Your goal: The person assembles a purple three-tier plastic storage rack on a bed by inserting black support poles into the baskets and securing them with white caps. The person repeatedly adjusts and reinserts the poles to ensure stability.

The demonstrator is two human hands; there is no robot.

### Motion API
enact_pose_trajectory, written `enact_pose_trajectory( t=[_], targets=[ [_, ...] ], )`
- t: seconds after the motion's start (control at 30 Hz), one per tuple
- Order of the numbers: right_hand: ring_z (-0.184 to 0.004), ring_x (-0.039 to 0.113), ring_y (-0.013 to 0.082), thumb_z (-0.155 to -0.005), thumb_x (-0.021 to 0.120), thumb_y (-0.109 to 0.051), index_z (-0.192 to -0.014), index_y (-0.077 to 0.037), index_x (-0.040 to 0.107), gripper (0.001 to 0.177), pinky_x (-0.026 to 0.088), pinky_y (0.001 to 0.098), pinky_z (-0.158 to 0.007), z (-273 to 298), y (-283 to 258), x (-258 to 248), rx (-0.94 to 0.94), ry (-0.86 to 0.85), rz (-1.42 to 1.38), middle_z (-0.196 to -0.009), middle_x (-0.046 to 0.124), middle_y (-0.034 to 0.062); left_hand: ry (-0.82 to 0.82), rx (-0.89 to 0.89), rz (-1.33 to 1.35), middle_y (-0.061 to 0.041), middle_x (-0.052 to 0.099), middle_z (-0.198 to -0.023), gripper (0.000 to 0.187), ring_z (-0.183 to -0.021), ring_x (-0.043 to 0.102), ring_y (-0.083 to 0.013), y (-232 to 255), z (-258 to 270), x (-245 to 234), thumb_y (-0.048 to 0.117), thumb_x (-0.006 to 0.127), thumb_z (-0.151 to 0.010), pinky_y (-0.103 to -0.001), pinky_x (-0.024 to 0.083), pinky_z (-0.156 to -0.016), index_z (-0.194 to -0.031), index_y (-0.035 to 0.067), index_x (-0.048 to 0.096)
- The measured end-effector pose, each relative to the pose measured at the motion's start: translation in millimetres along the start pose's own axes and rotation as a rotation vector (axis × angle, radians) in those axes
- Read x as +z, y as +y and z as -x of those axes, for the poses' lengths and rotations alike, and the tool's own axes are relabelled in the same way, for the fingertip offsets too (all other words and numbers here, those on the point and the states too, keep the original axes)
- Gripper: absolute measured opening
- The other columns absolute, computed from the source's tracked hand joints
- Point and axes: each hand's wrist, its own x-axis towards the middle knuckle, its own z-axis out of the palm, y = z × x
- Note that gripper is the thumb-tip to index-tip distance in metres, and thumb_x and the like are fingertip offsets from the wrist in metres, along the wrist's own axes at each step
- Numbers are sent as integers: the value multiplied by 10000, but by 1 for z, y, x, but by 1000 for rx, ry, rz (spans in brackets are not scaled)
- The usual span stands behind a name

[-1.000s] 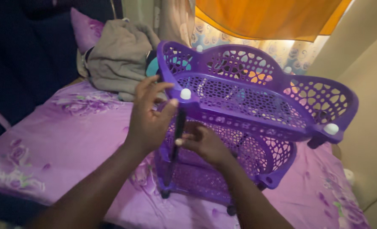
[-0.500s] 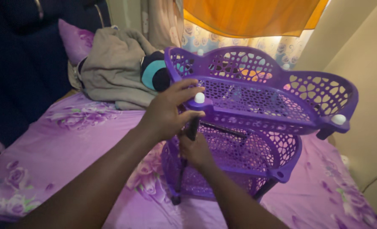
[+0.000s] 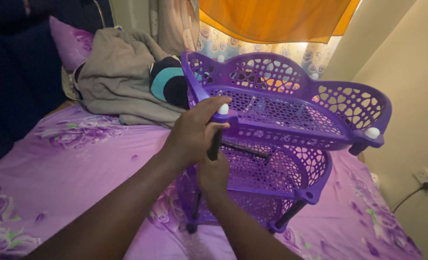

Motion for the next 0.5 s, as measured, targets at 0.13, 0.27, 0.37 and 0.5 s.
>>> enact_pose_trajectory(
  t=[0.13, 0.27, 0.37, 0.5],
  targets=[
    [-663, 626, 125, -924, 632, -346, -901, -33, 684, 317, 472, 350, -582, 4, -9, -2, 54, -15, 31, -724, 677, 35, 20, 10, -44, -195, 675, -1304, 490, -1233, 652, -372, 4, 0, 0, 14, 682, -866, -406, 526, -1026, -1346, 53, 592],
    [-560, 525, 122, -937, 662, -345, -821, -53, 632, 316, 390, 336, -494, -5, -2, -11, 168, -129, -59, -672, 586, 43, 23, 13, -71, -189, 684, -1269, 458, -1194, 660, -375, 4, -7, 5, 55, 719, -878, -420, 524, -1003, -1319, 46, 598],
    [-486, 460, 109, -953, 681, -344, -783, -72, 563, 342, 344, 306, -439, -14, 7, -26, 233, -295, -152, -625, 504, 25, 11, -38, -72, -179, 690, -1250, 462, -1166, 675, -365, 3, -9, 9, 61, 726, -856, -412, 534, -979, -1301, 49, 604],
    [-490, 418, 88, -937, 649, -227, -890, -143, 495, 182, 361, 280, -451, -22, 19, -40, 358, -584, -454, -644, 446, -33, 22, 16, -60, -187, 684, -1256, 469, -1170, 668, -371, 3, -11, 12, 46, 729, -849, -415, 531, -985, -1300, 40, 600]
  ],
)
